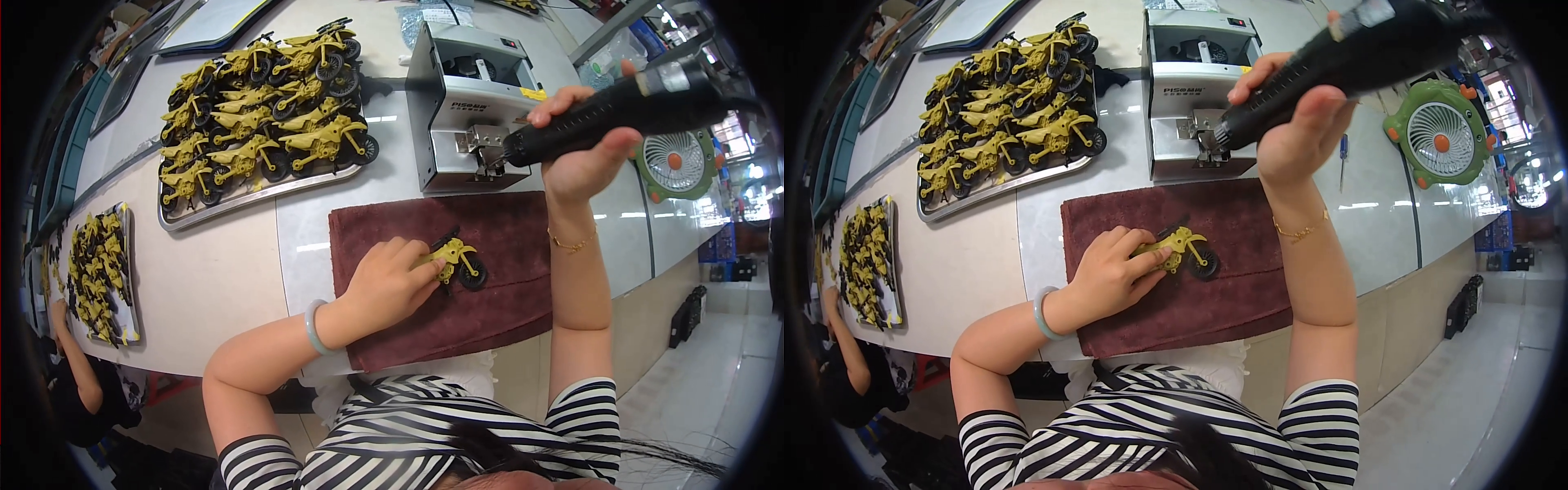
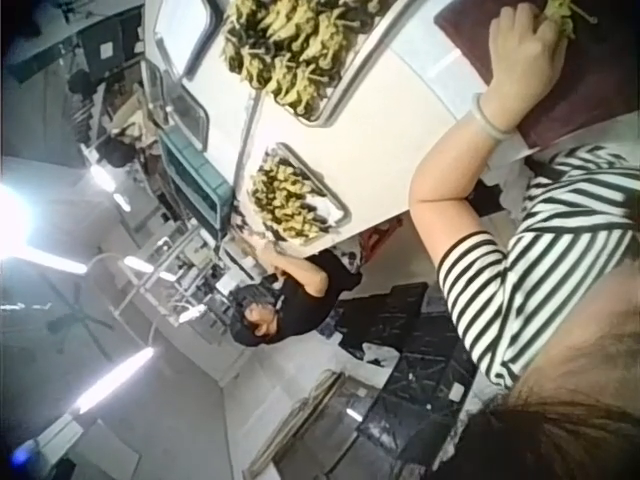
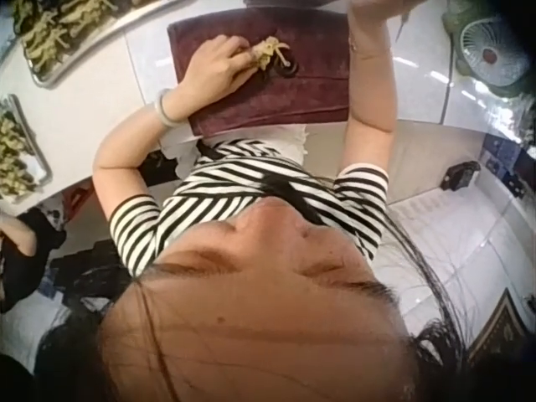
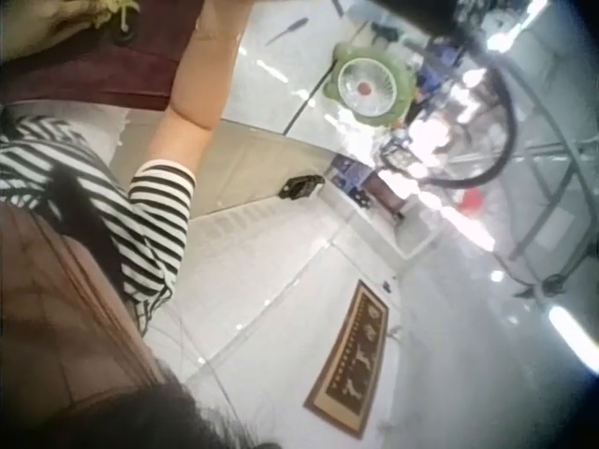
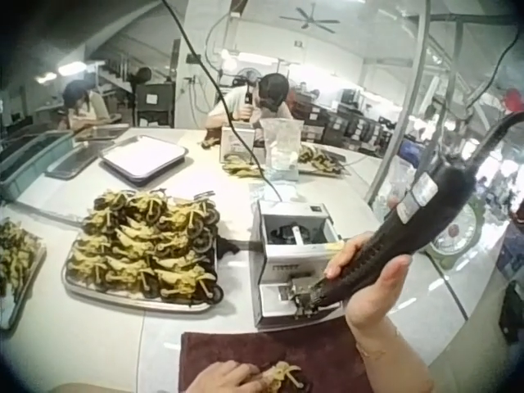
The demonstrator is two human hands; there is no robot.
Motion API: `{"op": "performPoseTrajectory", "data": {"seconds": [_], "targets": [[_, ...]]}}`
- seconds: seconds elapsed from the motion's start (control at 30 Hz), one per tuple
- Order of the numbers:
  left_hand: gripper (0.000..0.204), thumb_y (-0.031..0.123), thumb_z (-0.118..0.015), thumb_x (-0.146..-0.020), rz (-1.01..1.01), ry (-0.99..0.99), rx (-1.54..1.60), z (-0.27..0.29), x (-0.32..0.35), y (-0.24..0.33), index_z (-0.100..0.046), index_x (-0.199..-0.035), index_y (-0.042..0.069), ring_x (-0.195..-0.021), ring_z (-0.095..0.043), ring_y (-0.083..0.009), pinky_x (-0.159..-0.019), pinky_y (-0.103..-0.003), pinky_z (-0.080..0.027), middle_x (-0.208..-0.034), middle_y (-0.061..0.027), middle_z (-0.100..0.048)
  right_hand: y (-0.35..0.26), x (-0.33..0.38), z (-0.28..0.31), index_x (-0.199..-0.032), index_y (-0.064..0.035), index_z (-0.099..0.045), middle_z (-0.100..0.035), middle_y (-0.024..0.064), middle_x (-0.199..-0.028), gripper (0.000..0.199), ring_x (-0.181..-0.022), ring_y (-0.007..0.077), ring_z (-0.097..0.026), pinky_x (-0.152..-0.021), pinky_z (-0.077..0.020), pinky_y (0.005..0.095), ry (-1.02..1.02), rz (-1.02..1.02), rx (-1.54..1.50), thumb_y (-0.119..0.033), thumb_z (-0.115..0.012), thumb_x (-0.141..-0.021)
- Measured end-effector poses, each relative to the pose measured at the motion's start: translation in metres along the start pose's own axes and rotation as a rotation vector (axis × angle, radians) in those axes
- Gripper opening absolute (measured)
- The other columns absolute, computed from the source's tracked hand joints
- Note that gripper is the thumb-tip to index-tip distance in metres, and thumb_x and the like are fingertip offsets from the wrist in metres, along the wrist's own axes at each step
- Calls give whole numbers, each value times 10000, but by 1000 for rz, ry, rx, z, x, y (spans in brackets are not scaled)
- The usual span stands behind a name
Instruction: The person assembles toy motorcycles by attaching yellow plastic parts with screws using an electric screwdriver.
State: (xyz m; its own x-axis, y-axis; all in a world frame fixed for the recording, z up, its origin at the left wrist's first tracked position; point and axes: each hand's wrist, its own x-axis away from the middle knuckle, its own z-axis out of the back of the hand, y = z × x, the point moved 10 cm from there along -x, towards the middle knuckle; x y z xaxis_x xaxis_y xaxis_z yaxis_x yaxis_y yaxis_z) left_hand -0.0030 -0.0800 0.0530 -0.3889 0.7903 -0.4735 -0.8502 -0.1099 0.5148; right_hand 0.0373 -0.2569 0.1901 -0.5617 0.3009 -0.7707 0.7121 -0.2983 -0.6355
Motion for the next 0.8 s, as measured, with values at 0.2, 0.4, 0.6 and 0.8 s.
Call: {"op": "performPoseTrajectory", "data": {"seconds": [0.2, 0.4, 0.6, 0.8], "targets": [[321, 102, -715, -642, -3, 9, 8, 1, 0, 1, -633, -952, 87, -745, -511, -215, -606, -319, -423, -892, -61, -532, 25, -6, -14, -1162, -45, -325, -523, 105, -674, 707, -538, 174, -543, -537, -468, 276, -188, -159, -141, -652, -418, -811], [339, 91, -697, -654, -9, 20, 3, 0, 2, 2, -626, -986, 86, -765, -510, -225, -629, -327, -425, -901, -70, -529, 9, 9, 2, -1158, -3, -346, -533, 113, -664, 717, -534, 172, -552, -520, -467, 266, 76, -49, 106, -636, -403, -828], [350, 91, -682, -673, 7, 7, -11, -3, 2, 2, -617, -1017, 86, -779, -510, -226, -649, -326, -421, -896, -75, -521, -8, 49, -20, -1332, 6, -146, -512, 85, -654, 953, -516, 156, -534, -506, -463, 266, -12, -256, 10, -702, -431, -761], [341, 90, -680, -677, 38, -3, -3, -4, 4, 0, -620, -1013, 86, -794, -507, -232, -665, -326, -414, -886, -81, -509, -13, 84, -29, -1317, 20, -89, -519, 88, -680, 1061, -529, 162, -541, -533, -483, 281, 22, -394, -71, -717, -507, -679]]}}
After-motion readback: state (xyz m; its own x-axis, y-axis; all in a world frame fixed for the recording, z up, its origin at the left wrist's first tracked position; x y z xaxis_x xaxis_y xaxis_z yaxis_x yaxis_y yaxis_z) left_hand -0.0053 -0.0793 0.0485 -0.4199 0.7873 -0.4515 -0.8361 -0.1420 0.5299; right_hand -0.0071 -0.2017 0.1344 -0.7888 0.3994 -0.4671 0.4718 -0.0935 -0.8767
